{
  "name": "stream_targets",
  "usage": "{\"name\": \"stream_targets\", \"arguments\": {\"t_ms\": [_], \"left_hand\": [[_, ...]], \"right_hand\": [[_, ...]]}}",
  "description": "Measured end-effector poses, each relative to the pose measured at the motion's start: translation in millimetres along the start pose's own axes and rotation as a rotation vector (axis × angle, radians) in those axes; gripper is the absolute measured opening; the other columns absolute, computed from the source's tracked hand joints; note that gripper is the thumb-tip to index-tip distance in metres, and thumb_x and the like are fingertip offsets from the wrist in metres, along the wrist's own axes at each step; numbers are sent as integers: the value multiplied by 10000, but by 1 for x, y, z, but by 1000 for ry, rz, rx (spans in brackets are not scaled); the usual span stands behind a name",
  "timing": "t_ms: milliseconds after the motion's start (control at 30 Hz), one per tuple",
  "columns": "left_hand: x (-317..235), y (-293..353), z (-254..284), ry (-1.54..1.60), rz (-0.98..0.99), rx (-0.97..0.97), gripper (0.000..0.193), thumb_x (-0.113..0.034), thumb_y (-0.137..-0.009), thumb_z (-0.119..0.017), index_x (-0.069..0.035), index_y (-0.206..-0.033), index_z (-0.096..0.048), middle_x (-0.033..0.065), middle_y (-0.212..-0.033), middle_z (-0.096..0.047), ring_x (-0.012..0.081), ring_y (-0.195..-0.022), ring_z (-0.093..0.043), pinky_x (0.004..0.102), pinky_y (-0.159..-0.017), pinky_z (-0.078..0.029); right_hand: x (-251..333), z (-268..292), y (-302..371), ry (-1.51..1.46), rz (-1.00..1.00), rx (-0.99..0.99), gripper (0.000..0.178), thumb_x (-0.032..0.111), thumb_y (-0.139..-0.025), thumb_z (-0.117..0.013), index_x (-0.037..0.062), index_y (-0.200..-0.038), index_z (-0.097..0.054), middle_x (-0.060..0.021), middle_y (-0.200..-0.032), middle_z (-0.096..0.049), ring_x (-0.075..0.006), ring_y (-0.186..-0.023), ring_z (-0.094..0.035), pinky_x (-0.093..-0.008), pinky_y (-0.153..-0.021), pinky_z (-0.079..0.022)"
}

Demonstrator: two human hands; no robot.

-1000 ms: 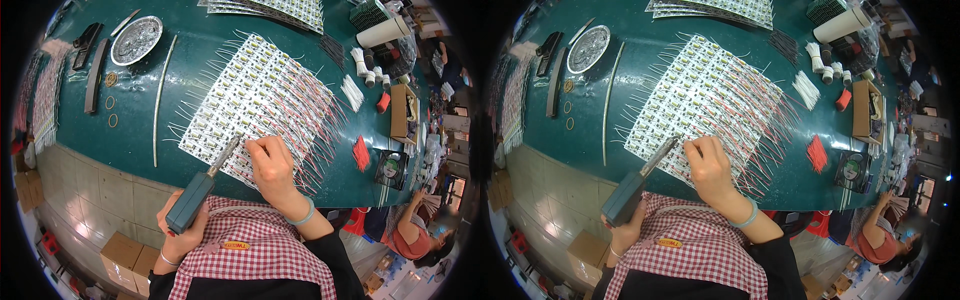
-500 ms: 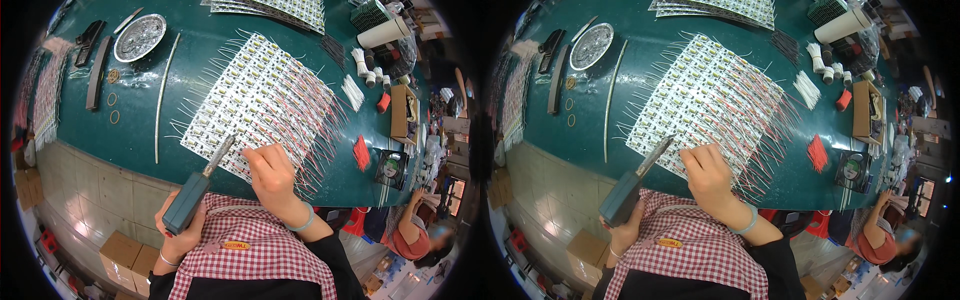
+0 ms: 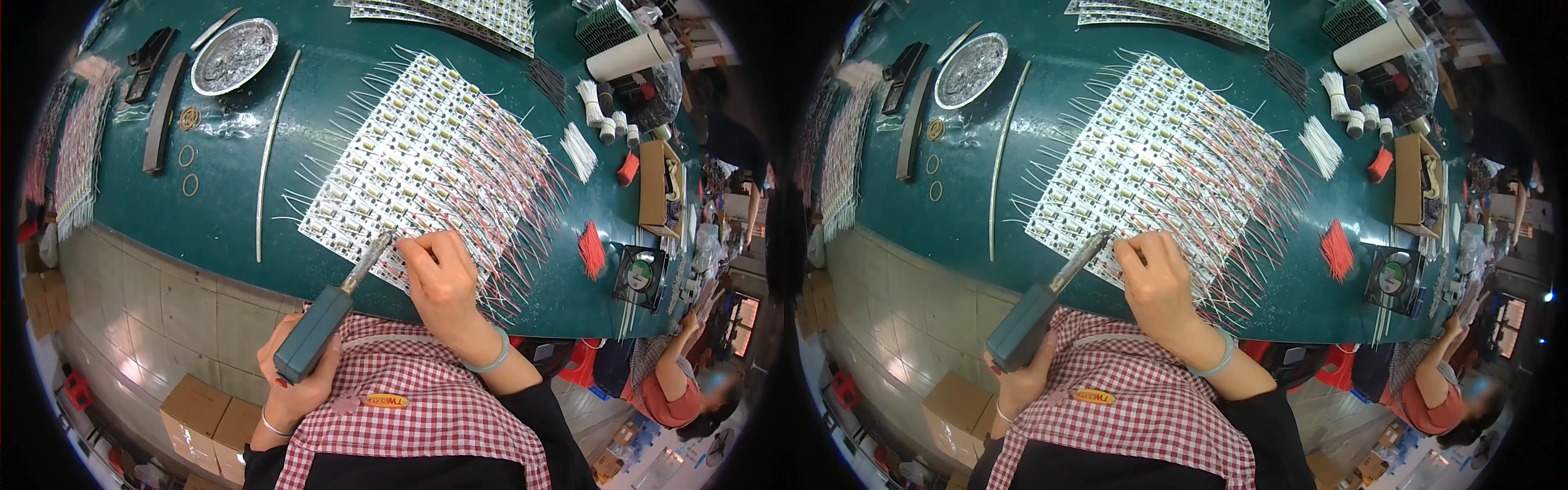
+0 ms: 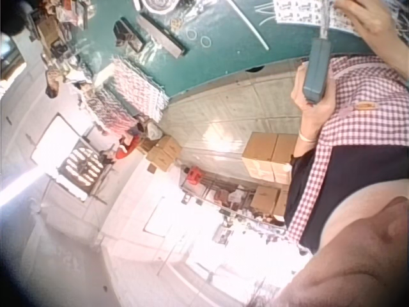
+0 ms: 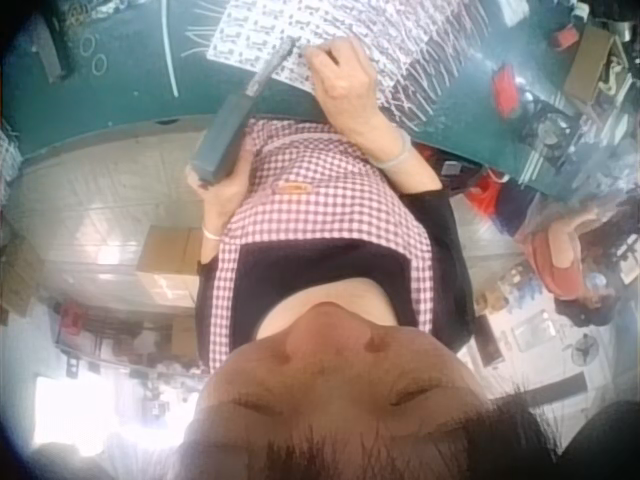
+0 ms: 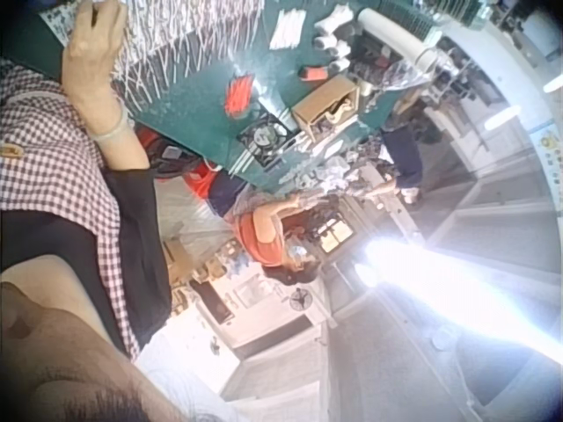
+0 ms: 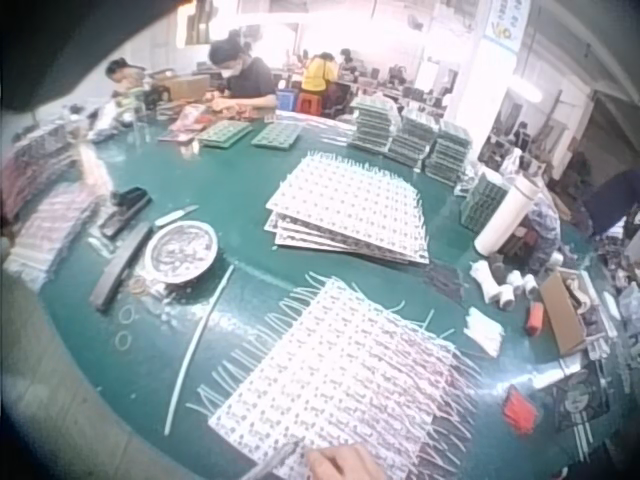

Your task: The person uses a soldering iron to attach small red wires to a grid of LED modules on a green worktable. They repeatedly pick up wires, position them on the board, and apply the soldering iron to secure connections. The person also uses a thin stick to adjust or inspect the wires on the board.

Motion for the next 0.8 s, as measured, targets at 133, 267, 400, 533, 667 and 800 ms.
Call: {"name": "stream_targets", "arguments": {"t_ms": [133, 267, 400, 533, 667, 800], "left_hand": [[-1, -1, -1, 13, 23, -19, 192, 50, -759, -760, 57, -935, -681, 145, -917, -686, 199, -726, -674, 291, -639, -527], [-3, -3, -2, -21, -40, -39, 180, 50, -756, -757, 51, -916, -676, 130, -886, -675, 193, -697, -663, 290, -621, -519], [-5, -4, -2, -44, -72, -49, 169, 48, -750, -759, 46, -899, -678, 126, -866, -668, 199, -675, -657, 292, -610, -515], [-3, -1, 1, -48, -55, -18, 183, 48, -750, -760, 54, -921, -692, 134, -858, -668, 214, -675, -660, 301, -608, -519], [-1, 3, 4, -40, -76, -26, 218, 45, -754, -766, 67, -961, -703, 150, -880, -683, 237, -706, -676, 311, -635, -533], [-2, 4, 5, -32, -47, -41, 227, 46, -756, -770, 80, -971, -703, 170, -928, -702, 258, -750, -695, 321, -679, -548]], "right_hand": [[0, -1, 0, 6, 1, -5, 285, -99, -722, -667, -21, -996, -689, -102, -871, -581, -269, -788, -579, -369, -653, -503], [1, -1, 0, 10, -3, 0, 286, -101, -723, -663, -27, -998, -689, -104, -873, -582, -272, -790, -579, -372, -660, -504], [1, -1, -1, 12, -10, 7, 289, -103, -723, -659, -26, -1000, -689, -106, -876, -583, -274, -796, -579, -376, -666, -504], [1, -1, -1, 13, -11, 15, 289, -106, -724, -654, -24, -999, -684, -107, -879, -580, -277, -800, -579, -379, -667, -505], [1, -1, -1, 14, -8, 9, 284, -106, -725, -652, -23, -995, -679, -107, -879, -575, -279, -798, -578, -380, -665, -504], [1, -1, 0, 20, -4, -2, 280, -101, -724, -657, -18, -990, -680, -104, -874, -572, -277, -792, -576, -379, -659, -502]]}}
Point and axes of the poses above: each hand's wrist, its own y-axis away from the middle knuckle, its own z-axis out of the back of the hand, x = y × z, the point moved 5 cm from there along -y, towards the middle knuckle
